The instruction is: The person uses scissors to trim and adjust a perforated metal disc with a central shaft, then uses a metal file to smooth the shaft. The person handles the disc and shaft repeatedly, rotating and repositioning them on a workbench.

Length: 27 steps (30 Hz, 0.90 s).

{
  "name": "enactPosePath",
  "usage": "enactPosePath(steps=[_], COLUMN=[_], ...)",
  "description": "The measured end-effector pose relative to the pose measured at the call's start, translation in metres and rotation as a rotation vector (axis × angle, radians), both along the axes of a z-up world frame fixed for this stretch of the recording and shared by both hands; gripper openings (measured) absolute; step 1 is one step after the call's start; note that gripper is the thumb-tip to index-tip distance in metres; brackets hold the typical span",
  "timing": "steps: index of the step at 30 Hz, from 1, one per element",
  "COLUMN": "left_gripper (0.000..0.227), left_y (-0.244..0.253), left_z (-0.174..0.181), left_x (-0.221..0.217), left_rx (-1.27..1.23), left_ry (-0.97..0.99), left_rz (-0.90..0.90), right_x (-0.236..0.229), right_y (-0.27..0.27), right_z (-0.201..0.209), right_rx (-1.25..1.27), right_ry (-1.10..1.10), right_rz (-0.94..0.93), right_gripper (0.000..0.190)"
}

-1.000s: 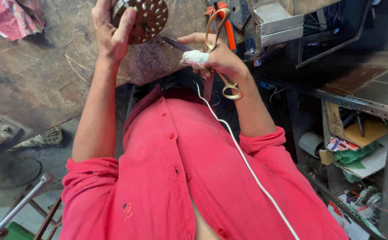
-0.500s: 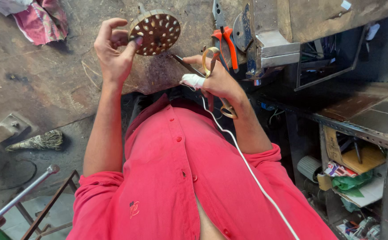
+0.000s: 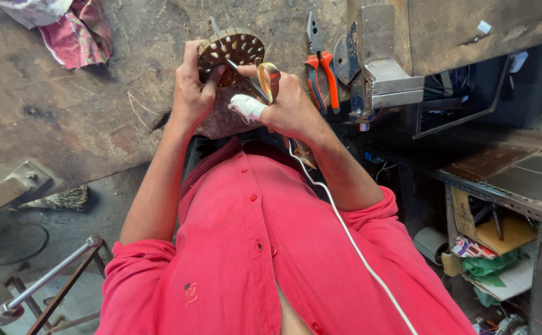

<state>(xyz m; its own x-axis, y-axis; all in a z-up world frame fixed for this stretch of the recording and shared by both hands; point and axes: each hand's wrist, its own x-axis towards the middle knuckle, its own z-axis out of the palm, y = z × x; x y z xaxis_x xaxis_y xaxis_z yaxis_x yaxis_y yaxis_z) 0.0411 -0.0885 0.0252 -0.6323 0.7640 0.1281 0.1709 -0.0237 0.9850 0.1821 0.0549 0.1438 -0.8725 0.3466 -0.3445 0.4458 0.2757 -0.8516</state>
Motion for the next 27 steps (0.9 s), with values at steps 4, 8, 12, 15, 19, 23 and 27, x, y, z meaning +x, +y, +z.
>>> enactPosePath(steps=[4, 8, 12, 15, 19, 23, 27], left_gripper=[0.032, 0.032, 0.032, 0.028, 0.029, 0.030, 0.030], left_y=[-0.001, 0.003, 0.005, 0.003, 0.005, 0.005, 0.004], left_z=[0.002, 0.007, 0.013, 0.012, 0.007, 0.005, 0.004], left_x=[0.002, 0.001, -0.002, -0.005, -0.006, -0.009, -0.003], left_rx=[-0.015, -0.061, -0.069, -0.026, 0.000, 0.015, 0.028], left_ry=[-0.009, 0.087, 0.092, -0.010, 0.008, 0.030, -0.014], left_rz=[-0.016, -0.013, -0.032, -0.085, -0.111, -0.116, -0.141], right_x=[-0.002, -0.008, -0.016, -0.020, -0.014, -0.003, 0.007], right_y=[-0.003, -0.001, 0.001, 0.008, 0.020, 0.026, 0.030], right_z=[0.003, 0.002, 0.000, -0.003, -0.009, -0.020, -0.034], right_rx=[0.052, 0.125, 0.128, -0.014, -0.240, -0.535, -0.822], right_ry=[0.031, 0.112, 0.054, -0.017, -0.050, -0.031, 0.046], right_rz=[0.019, 0.064, 0.026, 0.055, 0.017, -0.095, -0.173], right_gripper=[0.056, 0.055, 0.054, 0.055, 0.063, 0.064, 0.058])
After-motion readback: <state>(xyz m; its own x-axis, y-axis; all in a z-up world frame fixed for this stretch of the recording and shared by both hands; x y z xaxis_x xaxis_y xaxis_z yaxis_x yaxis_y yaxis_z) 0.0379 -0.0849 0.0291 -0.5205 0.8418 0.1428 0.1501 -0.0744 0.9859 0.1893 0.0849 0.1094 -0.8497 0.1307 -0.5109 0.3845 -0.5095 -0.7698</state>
